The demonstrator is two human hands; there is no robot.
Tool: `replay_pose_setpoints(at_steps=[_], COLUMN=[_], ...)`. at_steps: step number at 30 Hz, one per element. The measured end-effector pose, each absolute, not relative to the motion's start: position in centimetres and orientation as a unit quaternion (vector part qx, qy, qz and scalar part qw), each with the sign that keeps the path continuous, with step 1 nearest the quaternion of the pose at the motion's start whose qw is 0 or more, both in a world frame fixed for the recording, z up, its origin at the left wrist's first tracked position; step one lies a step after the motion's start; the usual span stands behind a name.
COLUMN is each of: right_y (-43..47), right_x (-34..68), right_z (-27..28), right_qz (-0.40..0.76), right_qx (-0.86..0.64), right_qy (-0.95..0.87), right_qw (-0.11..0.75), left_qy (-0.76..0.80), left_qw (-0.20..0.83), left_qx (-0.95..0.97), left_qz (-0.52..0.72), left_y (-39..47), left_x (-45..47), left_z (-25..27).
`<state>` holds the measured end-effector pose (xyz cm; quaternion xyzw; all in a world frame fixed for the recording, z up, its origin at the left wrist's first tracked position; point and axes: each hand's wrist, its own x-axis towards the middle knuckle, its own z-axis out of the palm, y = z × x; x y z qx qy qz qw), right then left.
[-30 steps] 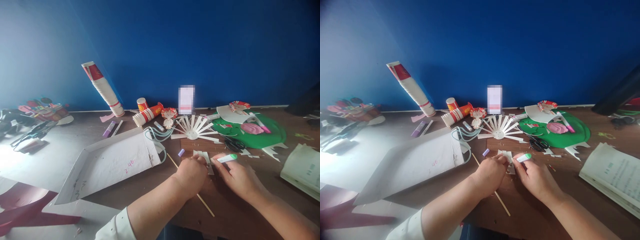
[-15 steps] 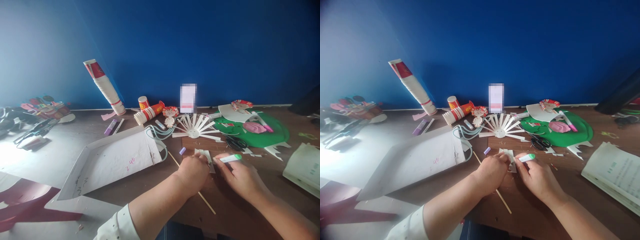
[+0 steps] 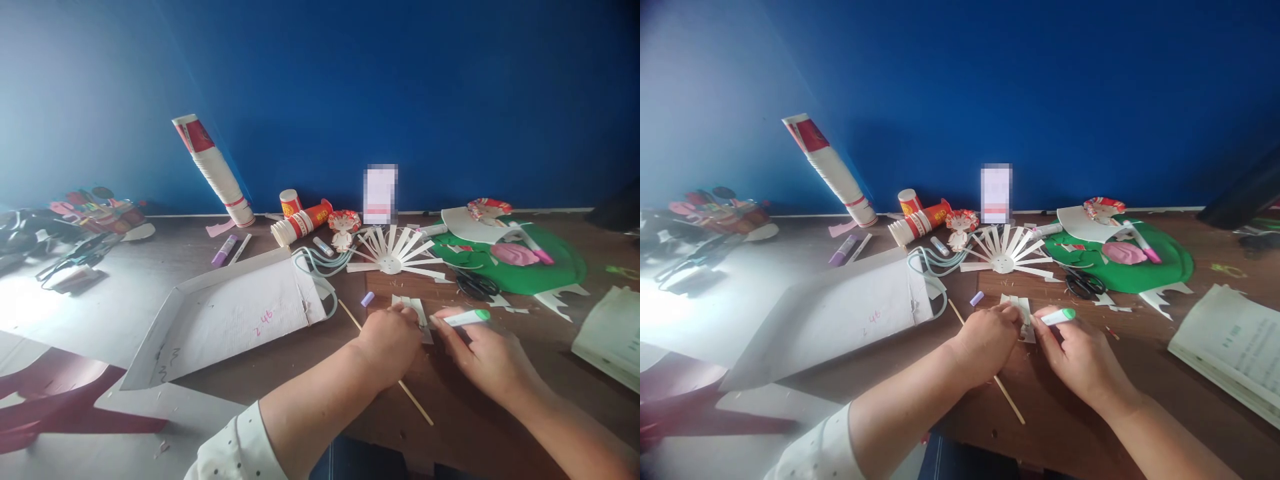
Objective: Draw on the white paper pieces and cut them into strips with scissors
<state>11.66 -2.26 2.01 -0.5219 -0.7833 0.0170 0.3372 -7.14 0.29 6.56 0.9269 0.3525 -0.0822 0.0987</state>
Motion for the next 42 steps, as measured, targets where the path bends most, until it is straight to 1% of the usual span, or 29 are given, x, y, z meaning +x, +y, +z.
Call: replay_pose_setpoints(at_steps=[8, 19, 27, 36, 42], right_y=[-2.3, -2.5, -2.5, -2.5, -2.4], right_x=[11.5, 11.5, 11.1, 12.0, 11.9], right_z=[2.1, 1.9, 2.2, 1.5, 1.5], right_qz=[0.029, 0.0, -0.004, -0.064, -0.034], right_qx=[-0.529, -0.505, -0.504, -0.515, -0.496], right_qy=[-0.78, -0.793, -0.796, -0.782, -0.799], right_qw=[0.333, 0.34, 0.336, 0.345, 0.339], left_qy=[0.349, 0.347, 0.351, 0.353, 0.349], left_qw=[0.084, 0.068, 0.086, 0.088, 0.087], left_qx=[0.931, 0.934, 0.931, 0.931, 0.931], left_qz=[-0.071, -0.056, -0.057, -0.04, -0.053], left_y=[0.2, 0.3, 0.3, 0.3, 0.3], left_x=[-7.2, -7.3, -7.2, -7.3, -7.3], left_z=[6.2, 5.7, 5.7, 5.1, 5.4])
